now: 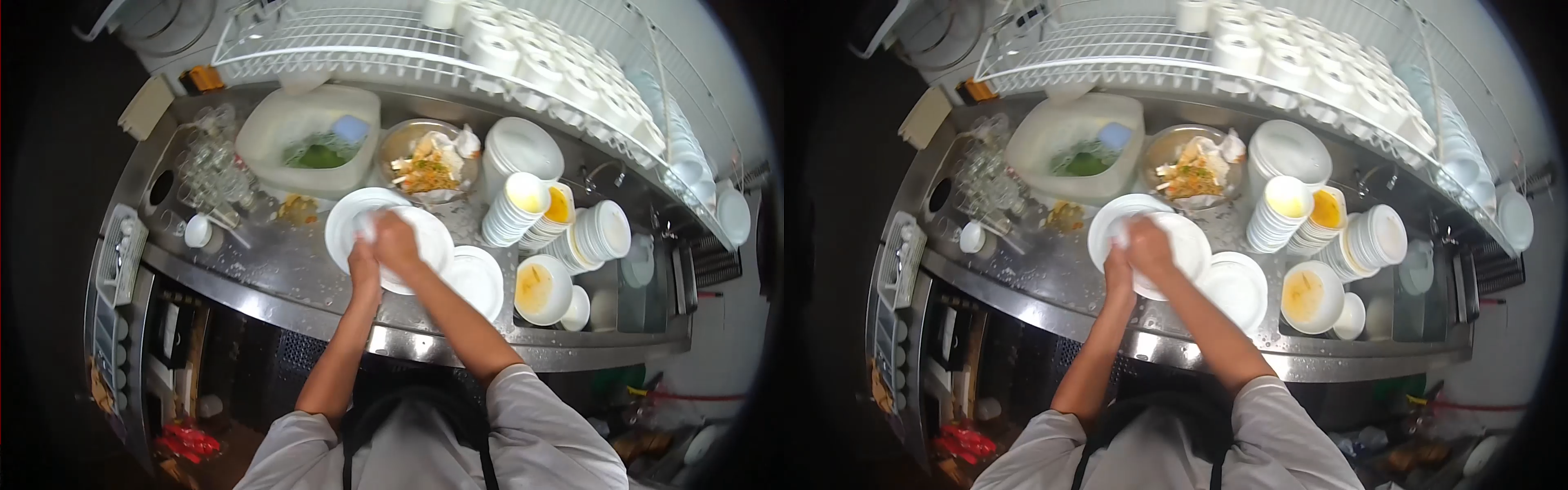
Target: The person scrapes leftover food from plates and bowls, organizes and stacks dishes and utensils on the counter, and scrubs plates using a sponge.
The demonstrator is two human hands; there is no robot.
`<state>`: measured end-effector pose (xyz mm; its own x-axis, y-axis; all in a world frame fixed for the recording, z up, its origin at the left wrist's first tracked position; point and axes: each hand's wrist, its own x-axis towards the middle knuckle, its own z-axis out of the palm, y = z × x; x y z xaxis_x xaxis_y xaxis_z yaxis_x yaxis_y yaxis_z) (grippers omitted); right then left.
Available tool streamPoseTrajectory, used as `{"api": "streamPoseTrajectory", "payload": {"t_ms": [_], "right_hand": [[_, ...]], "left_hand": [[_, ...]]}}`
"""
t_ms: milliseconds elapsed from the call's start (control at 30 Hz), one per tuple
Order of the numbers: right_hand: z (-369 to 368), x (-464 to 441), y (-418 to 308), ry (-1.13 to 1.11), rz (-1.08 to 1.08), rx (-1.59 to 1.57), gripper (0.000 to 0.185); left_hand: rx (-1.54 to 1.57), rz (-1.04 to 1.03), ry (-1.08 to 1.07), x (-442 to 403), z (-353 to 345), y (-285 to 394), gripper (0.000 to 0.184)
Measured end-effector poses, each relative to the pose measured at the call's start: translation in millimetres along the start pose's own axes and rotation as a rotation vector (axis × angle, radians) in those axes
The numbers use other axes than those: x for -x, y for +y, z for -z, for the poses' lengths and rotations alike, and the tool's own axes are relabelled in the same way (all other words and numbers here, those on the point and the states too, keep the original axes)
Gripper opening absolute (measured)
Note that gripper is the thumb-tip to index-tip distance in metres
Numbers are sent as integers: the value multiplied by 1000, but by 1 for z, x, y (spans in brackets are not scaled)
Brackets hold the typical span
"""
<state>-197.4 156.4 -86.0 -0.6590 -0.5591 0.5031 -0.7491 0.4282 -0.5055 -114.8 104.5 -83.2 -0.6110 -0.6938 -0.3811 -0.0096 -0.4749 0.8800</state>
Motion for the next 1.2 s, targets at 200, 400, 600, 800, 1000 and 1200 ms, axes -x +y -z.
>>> {"api": "streamPoseTrajectory", "payload": {"t_ms": [200,400,600,800,1000,1200], "right_hand": [[85,54,26,132,149,107,33],[91,97,69,176,-781,-2303,52],[135,167,44,343,-1242,-1651,53],[262,130,200,509,-849,-907,38],[287,-75,298,89,-480,300,36],[236,-119,389,-713,-39,599,53]], "left_hand": [[79,-25,-31,-15,23,14,43],[-399,470,-431,39,-39,-42,72],[-381,180,-345,51,-66,-100,57],[-499,-129,-95,55,-27,-167,39],[-1136,-267,30,89,-41,-140,46],[-1453,-362,154,85,-25,-50,42]]}}
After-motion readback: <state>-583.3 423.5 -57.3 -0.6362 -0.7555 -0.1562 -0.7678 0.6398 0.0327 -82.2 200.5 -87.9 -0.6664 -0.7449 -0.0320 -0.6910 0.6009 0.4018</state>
